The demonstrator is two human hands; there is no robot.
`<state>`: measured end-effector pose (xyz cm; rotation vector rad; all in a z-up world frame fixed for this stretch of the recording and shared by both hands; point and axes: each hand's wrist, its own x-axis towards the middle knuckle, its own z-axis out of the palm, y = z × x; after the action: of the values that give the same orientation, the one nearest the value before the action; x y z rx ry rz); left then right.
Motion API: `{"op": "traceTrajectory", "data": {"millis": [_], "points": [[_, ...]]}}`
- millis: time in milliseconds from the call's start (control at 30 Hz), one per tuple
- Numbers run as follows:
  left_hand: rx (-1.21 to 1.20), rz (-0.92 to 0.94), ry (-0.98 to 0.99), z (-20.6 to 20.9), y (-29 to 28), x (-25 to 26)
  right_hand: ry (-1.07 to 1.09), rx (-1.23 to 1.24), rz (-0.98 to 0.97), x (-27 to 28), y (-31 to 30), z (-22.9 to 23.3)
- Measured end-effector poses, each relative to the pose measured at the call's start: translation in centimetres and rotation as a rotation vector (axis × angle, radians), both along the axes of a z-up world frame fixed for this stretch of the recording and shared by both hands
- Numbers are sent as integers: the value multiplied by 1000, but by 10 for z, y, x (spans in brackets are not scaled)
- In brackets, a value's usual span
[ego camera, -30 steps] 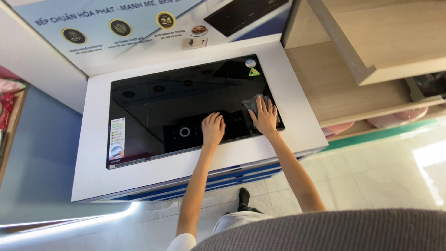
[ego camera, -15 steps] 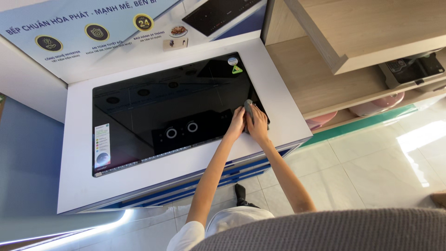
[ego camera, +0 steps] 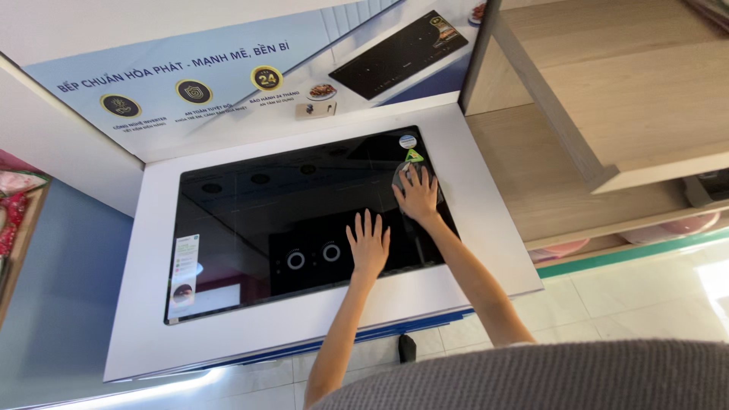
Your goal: The person wipes the surface of several glass cooktops with a cloth.
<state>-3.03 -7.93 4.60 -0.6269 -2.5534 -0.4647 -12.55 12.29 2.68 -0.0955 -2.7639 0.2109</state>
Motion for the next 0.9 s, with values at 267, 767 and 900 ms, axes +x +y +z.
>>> {"op": "traceTrajectory", "data": {"millis": [267,767,900], "points": [[11,52,-67,9,-1,5,-195,-2,-7,-118,32,30],[20,-6,-93,4,-5,-3,-136,1,-31,-73,26,16],[31,-3,-82,-2,-5,-5,-59,24,-41,-13,18,1]]}}
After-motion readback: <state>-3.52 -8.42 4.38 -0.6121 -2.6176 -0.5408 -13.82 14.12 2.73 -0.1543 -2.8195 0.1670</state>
